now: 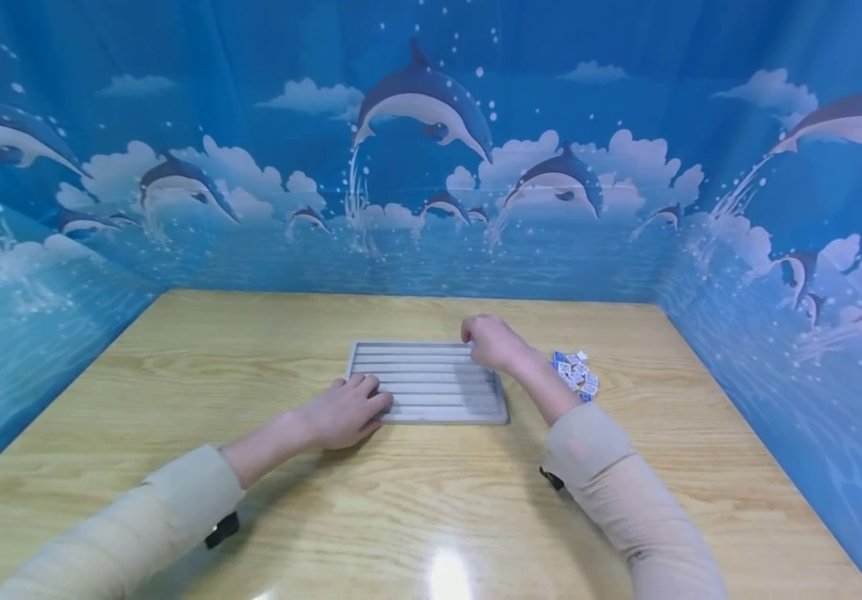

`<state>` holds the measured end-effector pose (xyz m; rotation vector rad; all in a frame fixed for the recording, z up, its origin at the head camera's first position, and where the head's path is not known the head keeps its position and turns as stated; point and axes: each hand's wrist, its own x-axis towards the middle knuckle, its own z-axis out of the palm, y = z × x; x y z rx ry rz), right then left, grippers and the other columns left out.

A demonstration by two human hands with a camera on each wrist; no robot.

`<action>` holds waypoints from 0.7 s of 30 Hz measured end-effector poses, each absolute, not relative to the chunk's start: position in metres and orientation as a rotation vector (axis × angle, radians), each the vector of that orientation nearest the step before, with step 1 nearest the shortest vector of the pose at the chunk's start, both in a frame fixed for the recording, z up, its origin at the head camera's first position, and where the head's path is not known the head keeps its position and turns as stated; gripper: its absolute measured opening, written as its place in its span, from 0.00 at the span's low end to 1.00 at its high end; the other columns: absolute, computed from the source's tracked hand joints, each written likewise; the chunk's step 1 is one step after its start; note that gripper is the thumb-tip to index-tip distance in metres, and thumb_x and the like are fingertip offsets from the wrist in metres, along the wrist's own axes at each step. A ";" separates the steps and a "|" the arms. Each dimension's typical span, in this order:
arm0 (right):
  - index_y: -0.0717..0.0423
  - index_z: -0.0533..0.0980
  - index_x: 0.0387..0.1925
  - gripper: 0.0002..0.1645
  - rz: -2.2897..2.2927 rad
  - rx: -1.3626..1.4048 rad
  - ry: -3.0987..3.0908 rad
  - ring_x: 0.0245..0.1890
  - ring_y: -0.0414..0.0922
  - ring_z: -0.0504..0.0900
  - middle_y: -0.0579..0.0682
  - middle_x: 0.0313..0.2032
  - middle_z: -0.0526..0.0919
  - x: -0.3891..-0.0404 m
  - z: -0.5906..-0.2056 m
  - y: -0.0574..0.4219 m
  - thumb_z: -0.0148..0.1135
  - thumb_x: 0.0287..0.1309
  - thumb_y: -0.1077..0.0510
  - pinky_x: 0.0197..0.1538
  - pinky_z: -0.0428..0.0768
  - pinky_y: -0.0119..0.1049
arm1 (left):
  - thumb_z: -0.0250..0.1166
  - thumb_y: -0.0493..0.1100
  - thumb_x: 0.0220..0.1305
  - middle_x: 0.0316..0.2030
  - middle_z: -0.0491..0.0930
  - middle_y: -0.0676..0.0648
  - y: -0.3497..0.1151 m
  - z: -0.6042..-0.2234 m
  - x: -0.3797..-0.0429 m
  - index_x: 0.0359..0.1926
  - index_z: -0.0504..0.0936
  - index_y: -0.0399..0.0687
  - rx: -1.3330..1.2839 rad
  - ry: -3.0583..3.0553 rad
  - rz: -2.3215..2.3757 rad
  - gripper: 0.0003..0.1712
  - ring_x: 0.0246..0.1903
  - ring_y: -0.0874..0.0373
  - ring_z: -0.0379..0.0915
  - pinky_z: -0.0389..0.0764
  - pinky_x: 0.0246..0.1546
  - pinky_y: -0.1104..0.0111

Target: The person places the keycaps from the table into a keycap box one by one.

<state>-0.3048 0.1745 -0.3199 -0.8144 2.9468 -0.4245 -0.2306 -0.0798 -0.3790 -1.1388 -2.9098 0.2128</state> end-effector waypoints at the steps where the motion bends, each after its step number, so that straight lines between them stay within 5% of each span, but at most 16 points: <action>1: 0.68 0.76 0.40 0.18 -0.429 -0.816 2.942 0.40 0.53 0.77 0.59 0.38 0.80 -0.305 -0.319 0.174 0.56 0.43 0.74 0.45 0.76 0.45 | 0.52 0.50 0.68 0.42 0.66 0.46 -0.080 -0.379 -0.231 0.50 0.71 0.52 -1.139 -2.906 0.210 0.14 0.44 0.52 0.63 0.73 0.41 0.56; 21: 0.66 0.77 0.39 0.12 -0.753 -0.887 2.834 0.38 0.49 0.79 0.56 0.37 0.81 -0.299 -0.321 0.143 0.60 0.50 0.70 0.41 0.78 0.39 | 0.51 0.52 0.68 0.44 0.68 0.46 -0.082 -0.380 -0.229 0.51 0.72 0.52 -1.150 -2.849 0.275 0.15 0.45 0.52 0.65 0.74 0.39 0.58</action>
